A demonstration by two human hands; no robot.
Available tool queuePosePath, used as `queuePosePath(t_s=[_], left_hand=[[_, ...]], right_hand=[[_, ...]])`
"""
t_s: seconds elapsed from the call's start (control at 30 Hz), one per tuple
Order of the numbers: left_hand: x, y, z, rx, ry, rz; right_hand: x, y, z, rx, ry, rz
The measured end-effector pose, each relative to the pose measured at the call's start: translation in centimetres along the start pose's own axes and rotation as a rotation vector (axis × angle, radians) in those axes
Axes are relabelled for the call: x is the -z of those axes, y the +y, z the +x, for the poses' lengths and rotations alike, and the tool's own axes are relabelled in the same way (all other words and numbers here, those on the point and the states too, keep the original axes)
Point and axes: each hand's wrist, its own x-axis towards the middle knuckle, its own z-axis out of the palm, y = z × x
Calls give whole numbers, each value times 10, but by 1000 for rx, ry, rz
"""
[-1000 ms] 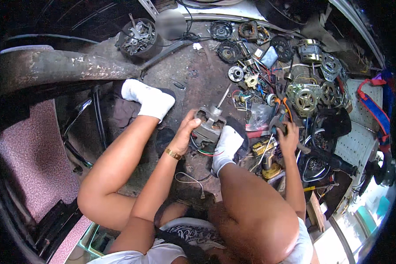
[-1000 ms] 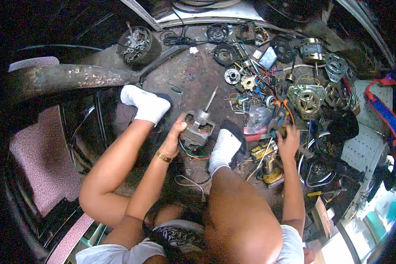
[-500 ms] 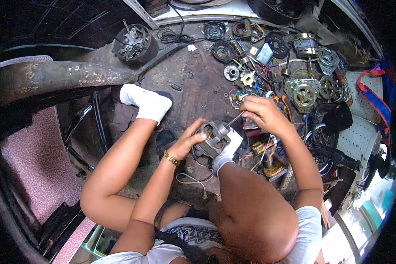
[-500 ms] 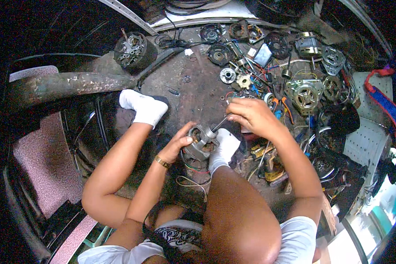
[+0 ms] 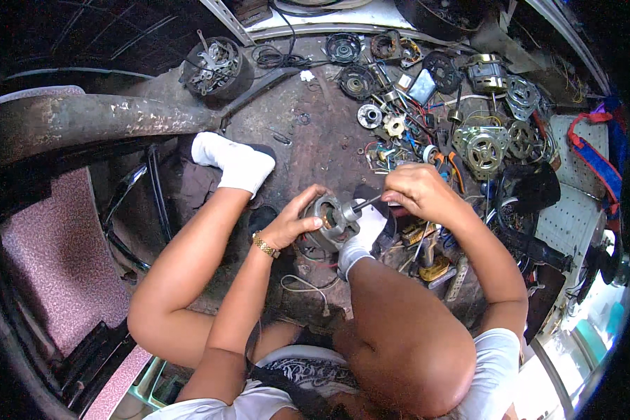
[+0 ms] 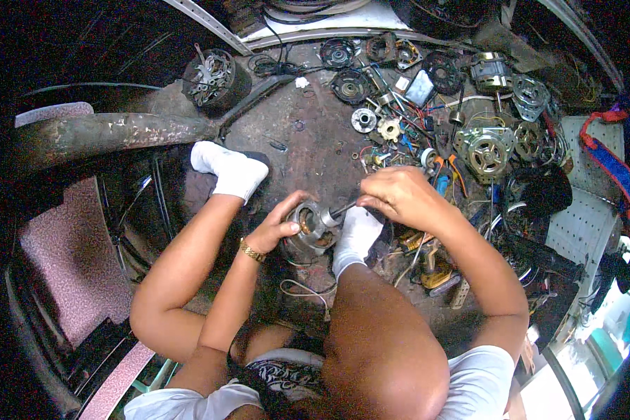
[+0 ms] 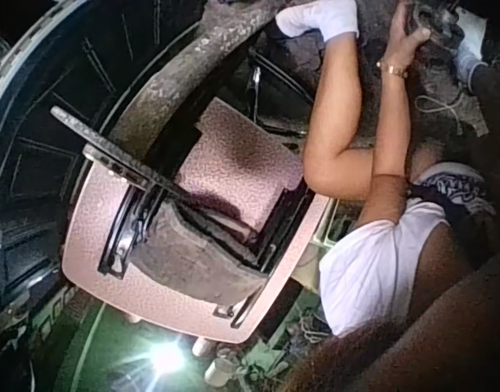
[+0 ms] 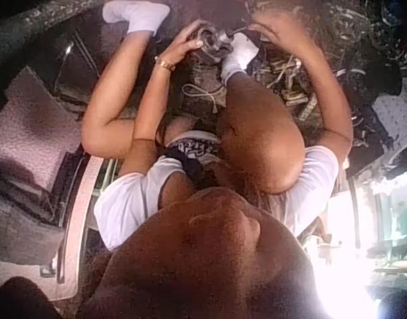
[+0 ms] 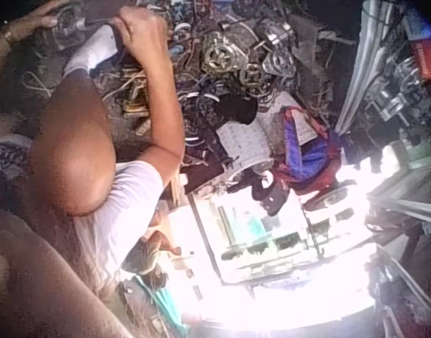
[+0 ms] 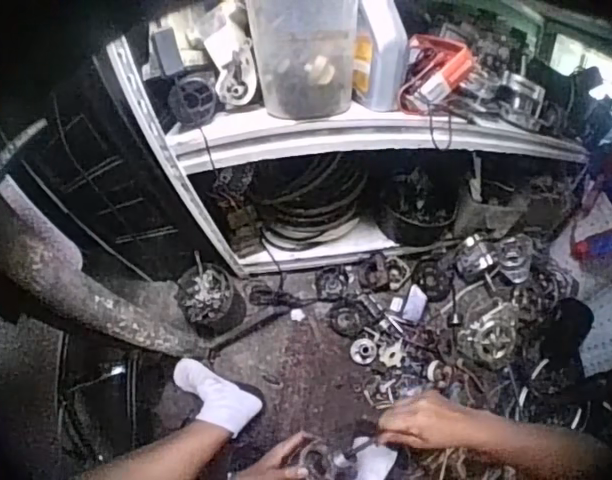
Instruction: The person uses a screwdriver and a power drill to remove parts from a motor housing. They take off the top cover, pull out internal components by hand, and sort through a bin of screws to find a match.
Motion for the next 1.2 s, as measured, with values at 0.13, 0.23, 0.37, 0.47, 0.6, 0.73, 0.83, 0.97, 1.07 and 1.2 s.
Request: queuePosePath(t_s=[0.13,0.23,0.37,0.47,0.6,0.73,0.83,0.97,1.07,1.2], left_hand=[[-2,-5,-6,19,21,-84],[-3,0,-1,-25,1,-46],[-12,15,2,-72,59,-6],[-10,16,-1,-76,60,59],[-9,20,3,-136,75,213],[-16,24,3,-143,107,112],[-16,25,6,-109,129,43],[-29,16,1,69,150,-420],[-47,19,5,166,114,-824],[-49,23,2,211,52,-981]], right_hand=[[9,-8,7,134,-13,-83],[21,-12,8,106,-63,-138],[15,-12,1,38,17,-77],[14,-18,-4,-55,-21,-83],[12,-16,-15,-100,-18,-55],[27,-22,-5,-120,-8,-83],[27,-20,5,-234,-1,-37],[37,-8,29,-333,-33,51],[35,4,42,-297,14,129],[33,14,52,-250,26,356]])
